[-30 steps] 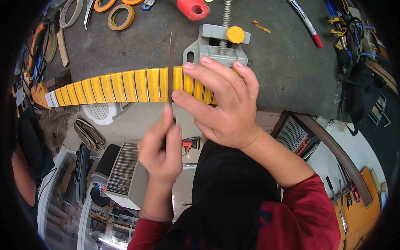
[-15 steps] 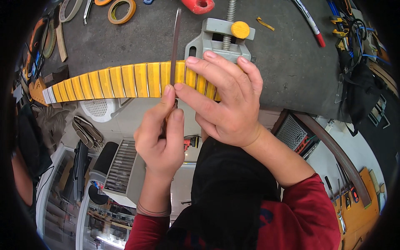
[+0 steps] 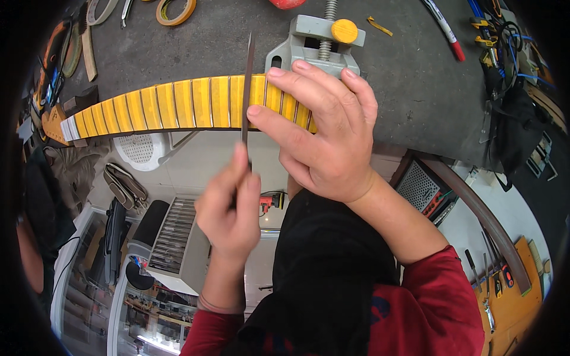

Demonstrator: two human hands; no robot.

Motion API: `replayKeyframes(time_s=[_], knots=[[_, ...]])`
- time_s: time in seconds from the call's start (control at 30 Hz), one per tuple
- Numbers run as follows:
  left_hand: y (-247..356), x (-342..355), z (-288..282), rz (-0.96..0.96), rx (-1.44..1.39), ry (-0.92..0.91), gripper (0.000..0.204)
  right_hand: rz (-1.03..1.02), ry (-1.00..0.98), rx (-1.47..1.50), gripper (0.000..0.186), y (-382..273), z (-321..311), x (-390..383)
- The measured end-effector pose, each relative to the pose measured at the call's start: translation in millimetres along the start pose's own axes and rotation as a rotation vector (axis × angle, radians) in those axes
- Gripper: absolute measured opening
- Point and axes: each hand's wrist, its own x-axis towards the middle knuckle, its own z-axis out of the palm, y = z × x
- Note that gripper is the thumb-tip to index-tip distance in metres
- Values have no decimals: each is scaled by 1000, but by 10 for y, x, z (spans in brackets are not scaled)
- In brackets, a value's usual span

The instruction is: The person files the frets on a guitar neck using a handheld metal file, then picks up a tool and a small object from the workbench.

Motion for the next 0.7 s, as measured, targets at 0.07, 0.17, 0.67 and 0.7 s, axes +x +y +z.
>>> replayKeyframes(time_s=[0.07, 0.17, 0.67, 0.7], knots=[[-40, -428, -130, 84, 137, -25, 42, -10, 21, -4, 57, 49, 34, -29], [27, -438, -172, 77, 119, -32, 42, -29, 37, -8, 62, 67, 64, -47], [43, 21, 7, 44, 90, -1, 44, -15, 29, -4, 57, 38, 56, -21], [84, 198, 41, 32, 70, 22, 44, -24, 50, 12, 60, 19, 79, 8]])
